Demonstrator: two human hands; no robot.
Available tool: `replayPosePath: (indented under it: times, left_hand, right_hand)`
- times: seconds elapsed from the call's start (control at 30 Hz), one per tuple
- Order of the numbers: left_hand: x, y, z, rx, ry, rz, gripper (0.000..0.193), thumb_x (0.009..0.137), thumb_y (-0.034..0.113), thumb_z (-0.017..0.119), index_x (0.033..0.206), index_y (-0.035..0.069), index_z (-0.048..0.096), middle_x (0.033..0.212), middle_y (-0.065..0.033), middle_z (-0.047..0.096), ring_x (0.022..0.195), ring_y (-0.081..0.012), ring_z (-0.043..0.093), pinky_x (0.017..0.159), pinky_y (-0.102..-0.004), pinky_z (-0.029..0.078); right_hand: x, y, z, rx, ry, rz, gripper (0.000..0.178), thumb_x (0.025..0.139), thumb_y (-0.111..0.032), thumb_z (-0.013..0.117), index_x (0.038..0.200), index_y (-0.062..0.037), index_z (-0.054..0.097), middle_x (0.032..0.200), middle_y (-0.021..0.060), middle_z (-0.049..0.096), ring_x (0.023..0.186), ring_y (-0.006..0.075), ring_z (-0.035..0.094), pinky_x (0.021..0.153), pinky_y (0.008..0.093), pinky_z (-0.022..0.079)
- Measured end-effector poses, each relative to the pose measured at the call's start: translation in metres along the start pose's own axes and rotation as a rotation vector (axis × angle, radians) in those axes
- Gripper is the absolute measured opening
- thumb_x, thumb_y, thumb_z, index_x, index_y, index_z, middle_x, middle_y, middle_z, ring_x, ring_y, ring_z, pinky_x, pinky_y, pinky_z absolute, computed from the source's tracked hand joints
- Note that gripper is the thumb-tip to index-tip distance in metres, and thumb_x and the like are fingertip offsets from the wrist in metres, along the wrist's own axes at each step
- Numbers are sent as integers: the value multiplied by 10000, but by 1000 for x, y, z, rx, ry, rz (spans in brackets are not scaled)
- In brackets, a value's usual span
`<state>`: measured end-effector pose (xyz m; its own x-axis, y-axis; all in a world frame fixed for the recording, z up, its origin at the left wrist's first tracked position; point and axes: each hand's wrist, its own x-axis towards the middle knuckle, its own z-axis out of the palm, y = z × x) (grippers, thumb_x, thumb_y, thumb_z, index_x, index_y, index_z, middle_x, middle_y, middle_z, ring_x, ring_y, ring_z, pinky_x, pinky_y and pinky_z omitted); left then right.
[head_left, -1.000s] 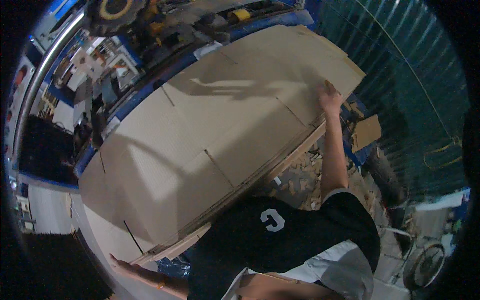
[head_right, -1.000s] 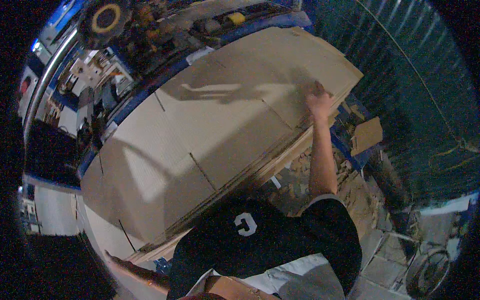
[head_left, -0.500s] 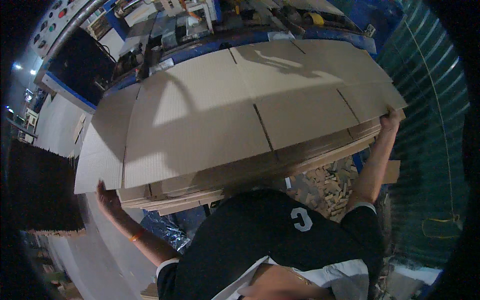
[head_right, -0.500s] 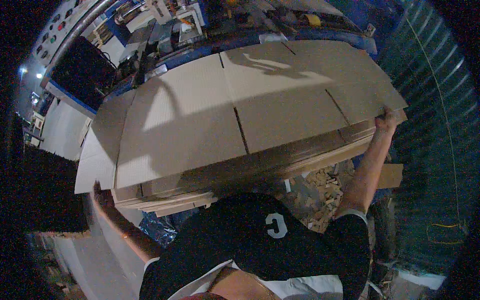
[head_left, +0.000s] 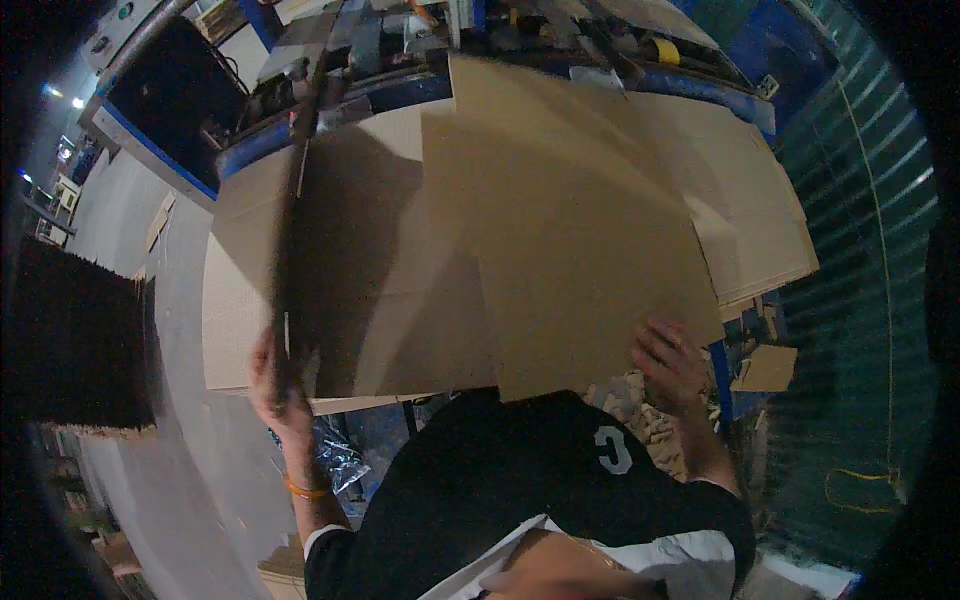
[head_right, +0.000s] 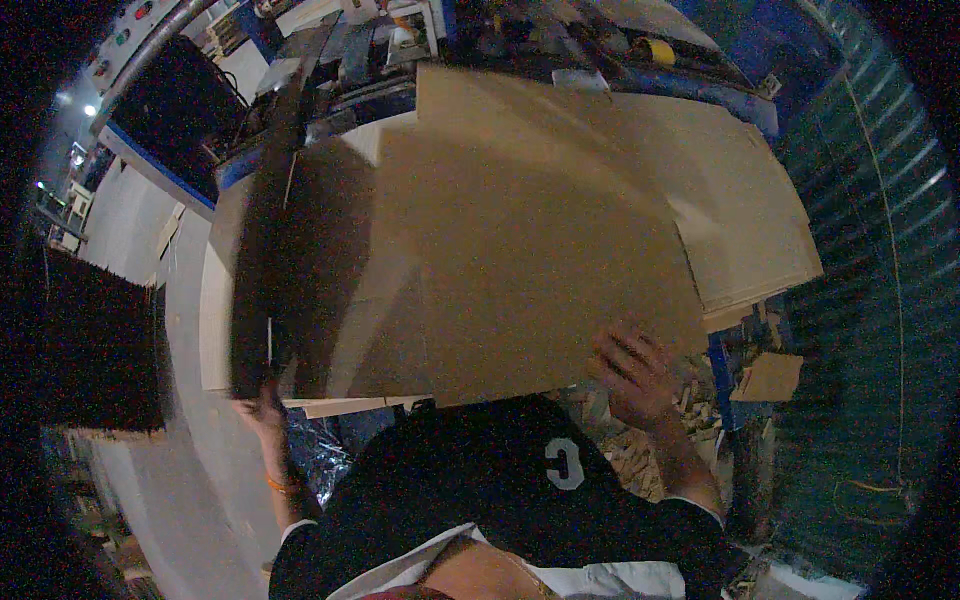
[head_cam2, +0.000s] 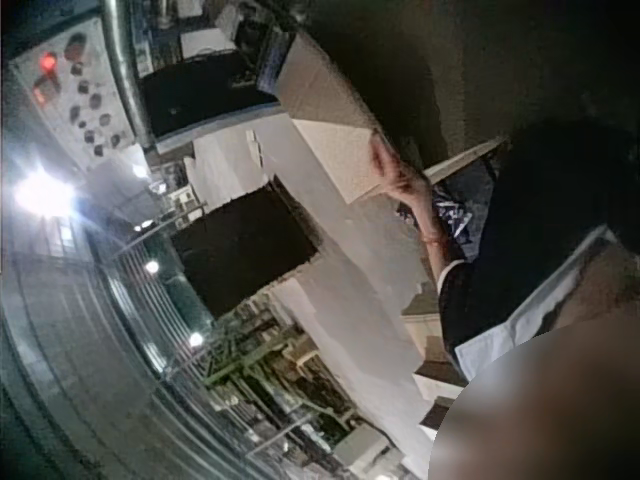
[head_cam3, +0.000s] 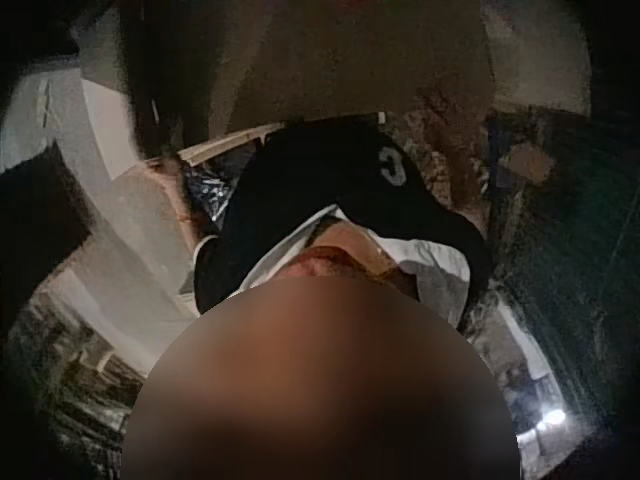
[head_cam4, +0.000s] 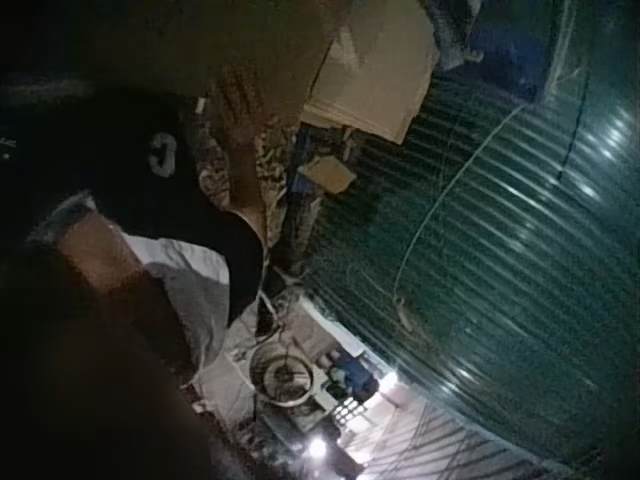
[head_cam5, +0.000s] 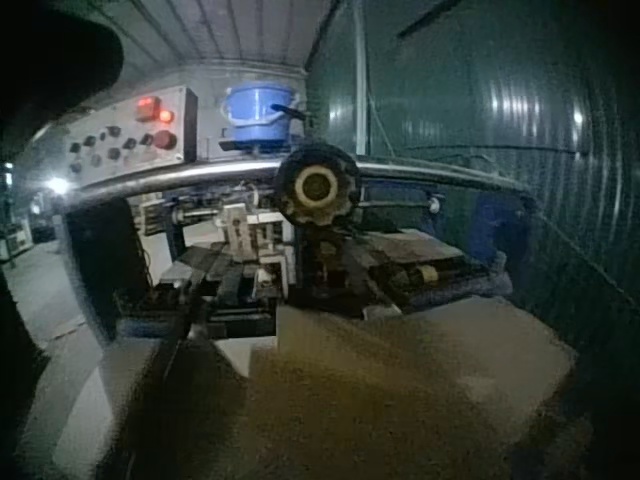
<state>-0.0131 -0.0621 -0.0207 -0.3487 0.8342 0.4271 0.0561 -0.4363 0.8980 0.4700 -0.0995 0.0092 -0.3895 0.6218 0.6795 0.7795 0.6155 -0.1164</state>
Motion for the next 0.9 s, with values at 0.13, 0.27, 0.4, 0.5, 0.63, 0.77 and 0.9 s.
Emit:
replayPosePath:
  times: [0.13,0.27,0.4,0.5,0.63,0.77,0.9]
  left_hand:
    - [1,19,50,1054,-712,416,455,801,5,516,1244,110,523,1346,-136,430,1237,-284,426,1029,-458,316]
    - [19,27,69,1123,-894,341,613,682,-7,558,1262,184,504,1370,-96,404,1278,-302,358,1071,-480,222]
    - [34,22,75,1145,-896,374,604,700,30,550,1280,181,482,1370,-93,401,1283,-294,350,1072,-483,216]
    - [46,18,86,1119,-904,393,599,704,42,560,1283,175,478,1376,-99,389,1285,-301,342,1066,-489,226]
    - [60,27,82,1131,-1023,340,594,715,84,601,1289,163,468,1380,-106,384,1288,-306,339,1062,-482,238]
    - [98,17,52,545,-979,-72,464,814,130,571,1268,89,479,1397,-134,358,1281,-259,354,1028,-404,311]
    - [177,-59,40,929,-332,-283,364,865,251,486,1081,-22,593,1183,-190,547,1043,-266,557,860,-388,438]
  right_hand:
    - [-4,7,10,-30,-323,37,332,736,-90,608,1042,-215,640,1172,-9,589,1105,221,525,905,415,411]
    - [-2,21,20,-11,-342,-6,358,740,-120,610,1071,-255,624,1211,-35,563,1122,209,509,900,401,409]
    - [20,42,28,33,-287,-58,288,749,-118,645,1007,-246,659,1197,-23,576,1084,234,526,878,396,425]
    - [38,59,31,13,-475,-53,270,774,-153,637,1038,-208,652,1225,-19,558,1133,229,498,905,389,417]
    - [51,95,27,151,-460,60,271,849,-217,575,1097,-120,623,1242,64,542,1197,257,453,933,398,397]
    - [65,172,22,-56,-41,773,402,913,-358,468,1177,-68,559,1113,133,610,995,307,585,844,387,457]
    - [88,251,34,248,-52,1249,356,896,-309,499,1121,-48,588,1048,138,629,936,289,601,802,371,463]
